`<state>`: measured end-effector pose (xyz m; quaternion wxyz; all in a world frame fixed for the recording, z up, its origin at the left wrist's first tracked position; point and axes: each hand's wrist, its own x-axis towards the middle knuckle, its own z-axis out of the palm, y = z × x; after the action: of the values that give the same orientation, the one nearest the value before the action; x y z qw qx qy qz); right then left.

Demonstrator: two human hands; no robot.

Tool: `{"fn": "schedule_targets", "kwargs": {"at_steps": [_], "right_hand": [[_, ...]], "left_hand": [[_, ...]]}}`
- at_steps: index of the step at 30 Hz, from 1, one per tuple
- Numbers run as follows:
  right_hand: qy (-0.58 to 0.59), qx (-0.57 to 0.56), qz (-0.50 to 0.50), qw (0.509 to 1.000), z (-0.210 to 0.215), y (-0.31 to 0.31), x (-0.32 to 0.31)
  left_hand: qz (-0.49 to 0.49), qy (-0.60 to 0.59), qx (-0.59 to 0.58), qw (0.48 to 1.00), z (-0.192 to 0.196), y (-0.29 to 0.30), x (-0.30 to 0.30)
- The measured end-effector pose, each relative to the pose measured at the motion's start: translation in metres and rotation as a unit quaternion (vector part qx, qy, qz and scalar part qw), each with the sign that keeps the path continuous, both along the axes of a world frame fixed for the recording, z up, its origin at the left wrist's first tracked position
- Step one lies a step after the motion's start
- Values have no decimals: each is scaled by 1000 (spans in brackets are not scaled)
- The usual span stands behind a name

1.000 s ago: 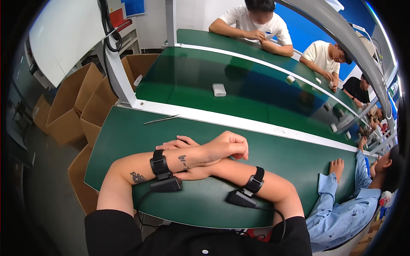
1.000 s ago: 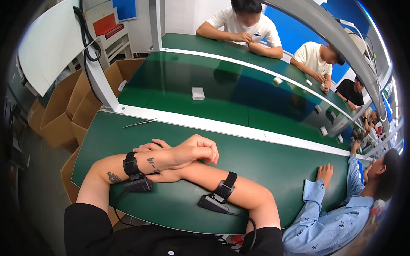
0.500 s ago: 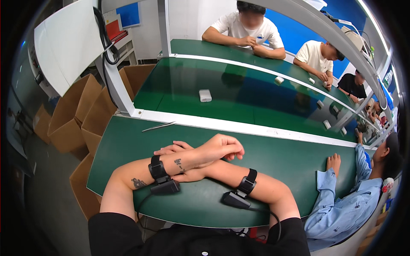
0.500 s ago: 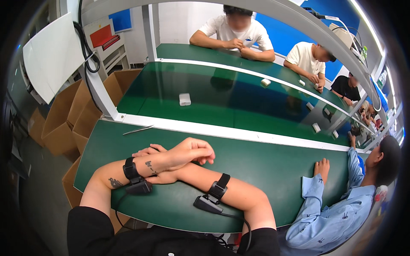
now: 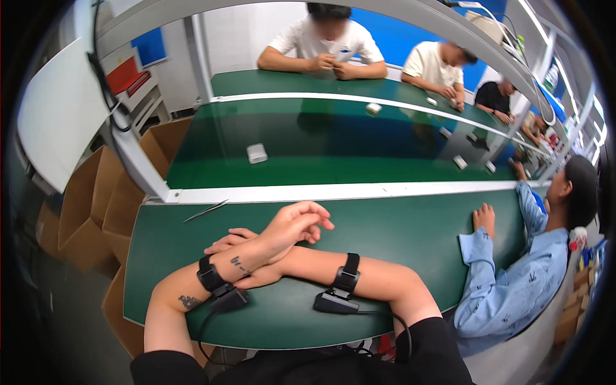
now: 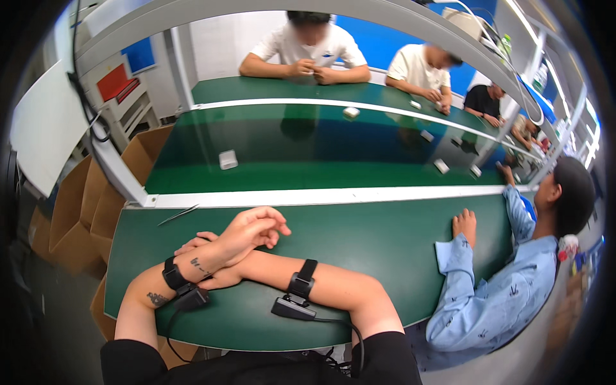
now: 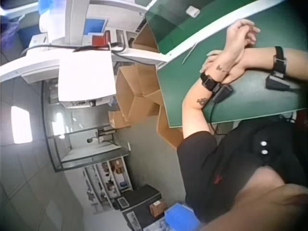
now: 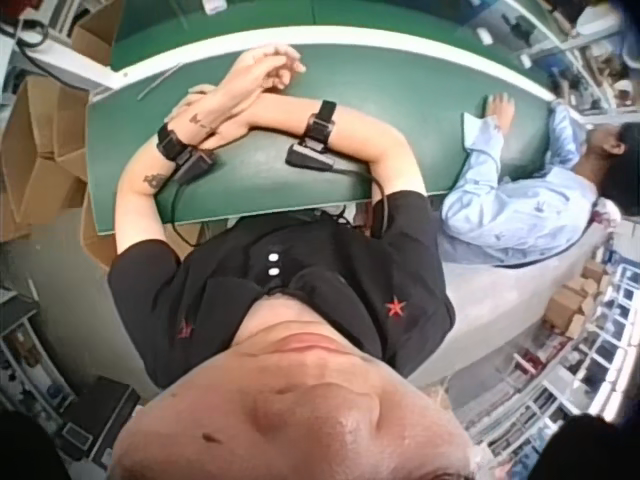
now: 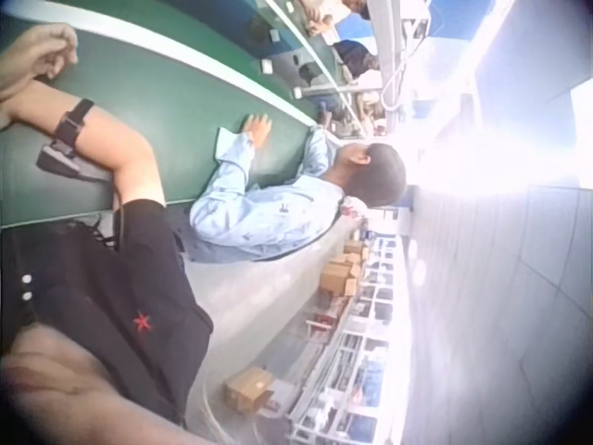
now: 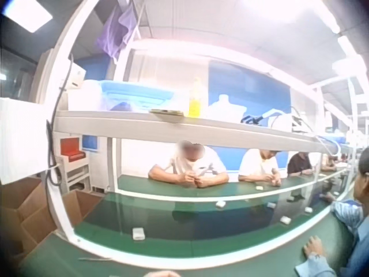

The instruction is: The recorder is assembling electronic power adapters on a factory production line.

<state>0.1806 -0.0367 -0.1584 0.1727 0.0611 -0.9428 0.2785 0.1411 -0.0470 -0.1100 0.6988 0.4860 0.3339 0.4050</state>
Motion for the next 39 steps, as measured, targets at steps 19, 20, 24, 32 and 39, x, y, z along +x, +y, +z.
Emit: {"fn": "schedule_targets", "kwargs": {"at_steps": [19,20,24,32,39], "right_hand": [[38,-45,14,998,-17,-1,-8],[53,-24,9,998,-21,1,-11],[19,-61,28,998,-17,2,-5],[19,-82,30,996,-17,3,-5],[20,-99,40,994,-17,3,-5]], "left_hand": [[-14,52,27,998,4,-5,-1],[8,64,20,998,8,-7,-1],[4,63,8,998,11,-5,5],[-23,39,14,999,6,-2,0],[-42,37,32,998,4,-2,-5]]}}
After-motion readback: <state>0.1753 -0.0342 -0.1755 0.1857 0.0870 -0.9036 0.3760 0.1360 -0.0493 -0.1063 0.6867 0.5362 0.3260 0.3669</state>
